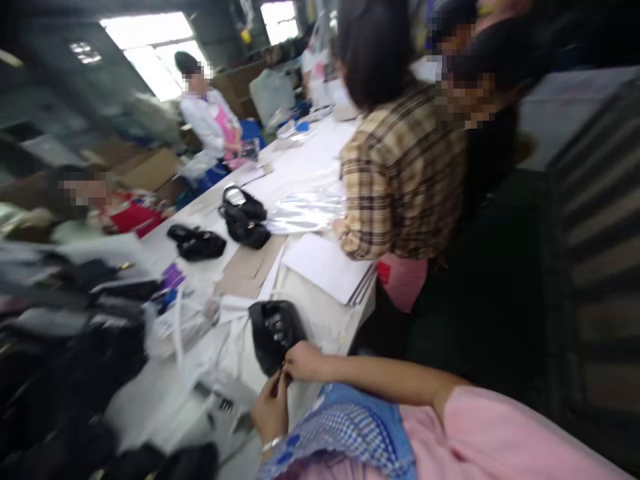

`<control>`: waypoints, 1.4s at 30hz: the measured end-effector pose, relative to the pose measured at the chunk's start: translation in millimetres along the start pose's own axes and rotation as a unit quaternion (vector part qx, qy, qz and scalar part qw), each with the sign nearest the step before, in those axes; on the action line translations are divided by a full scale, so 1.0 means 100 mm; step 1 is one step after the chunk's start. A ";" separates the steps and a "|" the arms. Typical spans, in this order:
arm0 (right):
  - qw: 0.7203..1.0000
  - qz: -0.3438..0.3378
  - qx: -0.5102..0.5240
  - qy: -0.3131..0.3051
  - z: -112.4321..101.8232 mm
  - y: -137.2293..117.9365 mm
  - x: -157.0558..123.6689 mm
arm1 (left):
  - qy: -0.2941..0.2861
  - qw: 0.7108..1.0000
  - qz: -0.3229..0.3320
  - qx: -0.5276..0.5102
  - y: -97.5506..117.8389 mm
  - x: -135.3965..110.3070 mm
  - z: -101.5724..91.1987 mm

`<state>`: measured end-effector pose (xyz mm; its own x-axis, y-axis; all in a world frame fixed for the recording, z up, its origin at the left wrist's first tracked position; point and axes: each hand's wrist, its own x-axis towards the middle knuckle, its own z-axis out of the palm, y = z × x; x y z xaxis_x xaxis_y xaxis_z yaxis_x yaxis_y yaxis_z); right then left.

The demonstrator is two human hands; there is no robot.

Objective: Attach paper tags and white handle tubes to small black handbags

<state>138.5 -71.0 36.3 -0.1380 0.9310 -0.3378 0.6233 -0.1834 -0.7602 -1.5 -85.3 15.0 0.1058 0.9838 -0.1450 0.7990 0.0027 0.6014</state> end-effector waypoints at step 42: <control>0.962 0.070 0.227 -0.135 0.07 0.23 0.05 | -0.046 0.835 -0.196 -0.512 -0.15 -0.19 0.17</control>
<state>146.8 -72.5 13.2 -0.3104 0.7826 -0.5396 0.2588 -0.4766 -0.8402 -5.6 -106.5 -4.5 0.0383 0.8536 -0.5196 -0.1374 0.5195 0.8434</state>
